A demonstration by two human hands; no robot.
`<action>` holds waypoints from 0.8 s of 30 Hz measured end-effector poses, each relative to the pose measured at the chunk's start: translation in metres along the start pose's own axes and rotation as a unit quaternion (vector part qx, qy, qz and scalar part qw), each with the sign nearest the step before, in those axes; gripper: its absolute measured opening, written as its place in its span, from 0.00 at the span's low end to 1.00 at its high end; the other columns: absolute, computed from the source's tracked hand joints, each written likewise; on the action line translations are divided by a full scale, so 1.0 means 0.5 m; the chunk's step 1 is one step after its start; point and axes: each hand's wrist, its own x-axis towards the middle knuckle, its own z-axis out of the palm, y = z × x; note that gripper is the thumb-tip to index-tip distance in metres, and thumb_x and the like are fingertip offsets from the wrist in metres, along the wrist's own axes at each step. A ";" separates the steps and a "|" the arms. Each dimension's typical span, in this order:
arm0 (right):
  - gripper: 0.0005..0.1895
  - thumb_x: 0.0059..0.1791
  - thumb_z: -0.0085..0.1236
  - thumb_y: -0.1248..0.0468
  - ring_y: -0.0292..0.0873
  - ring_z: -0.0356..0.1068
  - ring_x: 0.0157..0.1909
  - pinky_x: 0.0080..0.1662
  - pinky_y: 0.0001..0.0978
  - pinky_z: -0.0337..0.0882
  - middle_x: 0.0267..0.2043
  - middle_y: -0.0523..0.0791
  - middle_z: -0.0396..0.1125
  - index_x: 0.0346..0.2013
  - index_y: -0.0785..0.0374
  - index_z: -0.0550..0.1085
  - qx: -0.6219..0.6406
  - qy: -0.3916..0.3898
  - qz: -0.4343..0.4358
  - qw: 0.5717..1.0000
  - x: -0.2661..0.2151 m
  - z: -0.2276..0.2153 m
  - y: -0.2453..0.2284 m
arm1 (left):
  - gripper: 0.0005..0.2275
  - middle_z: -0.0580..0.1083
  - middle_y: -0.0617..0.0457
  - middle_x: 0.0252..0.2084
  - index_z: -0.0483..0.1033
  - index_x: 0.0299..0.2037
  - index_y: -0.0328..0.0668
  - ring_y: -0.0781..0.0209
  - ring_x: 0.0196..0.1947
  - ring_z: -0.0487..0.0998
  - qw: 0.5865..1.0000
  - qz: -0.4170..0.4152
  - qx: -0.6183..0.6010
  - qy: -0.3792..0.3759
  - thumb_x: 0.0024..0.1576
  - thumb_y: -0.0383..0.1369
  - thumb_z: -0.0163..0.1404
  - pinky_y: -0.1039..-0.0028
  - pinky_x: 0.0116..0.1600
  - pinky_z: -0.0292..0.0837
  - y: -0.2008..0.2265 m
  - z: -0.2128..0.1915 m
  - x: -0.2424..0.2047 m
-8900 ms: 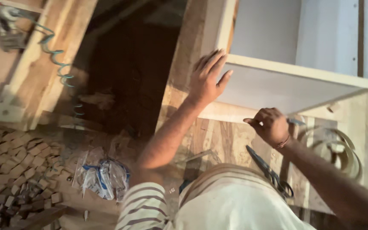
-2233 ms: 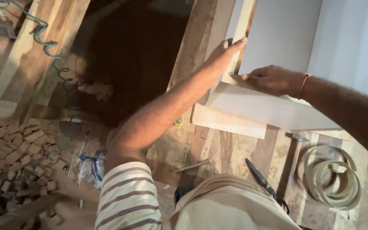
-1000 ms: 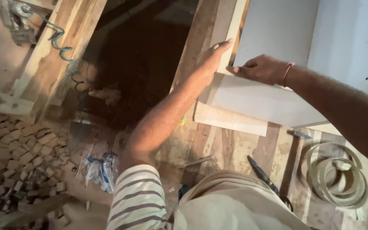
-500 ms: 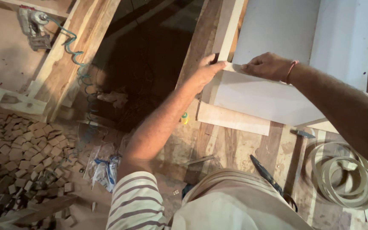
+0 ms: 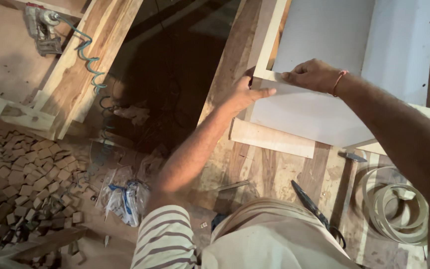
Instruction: The person cuts a strip of edge banding with scissors, then aligns and presses it along the edges of a white drawer box. They use a hammer to tap the banding into place along the drawer edges.
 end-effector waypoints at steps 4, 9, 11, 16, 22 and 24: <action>0.45 0.49 0.46 0.28 0.61 0.64 0.67 0.66 0.54 0.62 0.60 0.59 0.69 0.57 0.65 0.78 -0.033 -0.024 -0.022 0.999 0.012 0.000 -0.009 | 0.39 0.63 0.37 0.66 0.62 0.70 0.41 0.46 0.64 0.64 0.980 -0.177 0.040 0.078 0.53 0.54 0.62 0.53 0.63 0.65 -0.016 0.003 0.016; 0.50 0.47 0.44 0.24 0.62 0.64 0.66 0.67 0.53 0.62 0.62 0.59 0.68 0.56 0.66 0.77 -0.060 -0.030 -0.045 0.997 0.031 -0.004 -0.013 | 0.36 0.76 0.42 0.55 0.69 0.61 0.38 0.50 0.56 0.76 0.977 -0.071 -0.007 0.201 0.49 0.56 0.61 0.62 0.56 0.73 -0.082 0.044 0.078; 0.47 0.46 0.44 0.25 0.61 0.67 0.65 0.66 0.53 0.64 0.61 0.57 0.71 0.56 0.64 0.78 -0.075 -0.028 -0.026 0.996 0.035 -0.002 0.001 | 0.32 0.79 0.41 0.50 0.75 0.55 0.35 0.50 0.51 0.78 0.980 -0.037 -0.037 0.194 0.50 0.55 0.60 0.63 0.53 0.75 -0.111 0.053 0.084; 0.40 0.46 0.50 0.31 0.56 0.71 0.61 0.65 0.51 0.67 0.58 0.53 0.74 0.56 0.59 0.79 -0.072 -0.039 -0.011 0.997 0.040 -0.025 0.056 | 0.31 0.73 0.48 0.50 0.69 0.57 0.35 0.58 0.50 0.74 0.965 -0.044 0.042 0.256 0.54 0.51 0.64 0.67 0.52 0.70 -0.122 0.034 0.076; 0.36 0.50 0.48 0.37 0.55 0.70 0.62 0.67 0.53 0.64 0.62 0.52 0.71 0.64 0.57 0.73 -0.045 -0.066 0.017 0.997 -0.022 -0.062 0.170 | 0.23 0.80 0.48 0.40 0.81 0.47 0.37 0.58 0.41 0.79 0.973 0.004 0.041 0.227 0.52 0.50 0.59 0.68 0.47 0.74 -0.121 0.044 0.088; 0.37 0.51 0.47 0.36 0.55 0.63 0.68 0.70 0.55 0.56 0.66 0.52 0.67 0.65 0.57 0.72 -0.046 -0.068 0.029 0.996 -0.043 -0.073 0.209 | 0.22 0.80 0.44 0.39 0.82 0.47 0.37 0.56 0.40 0.78 0.971 0.014 0.036 0.236 0.52 0.48 0.60 0.67 0.45 0.74 -0.121 0.045 0.101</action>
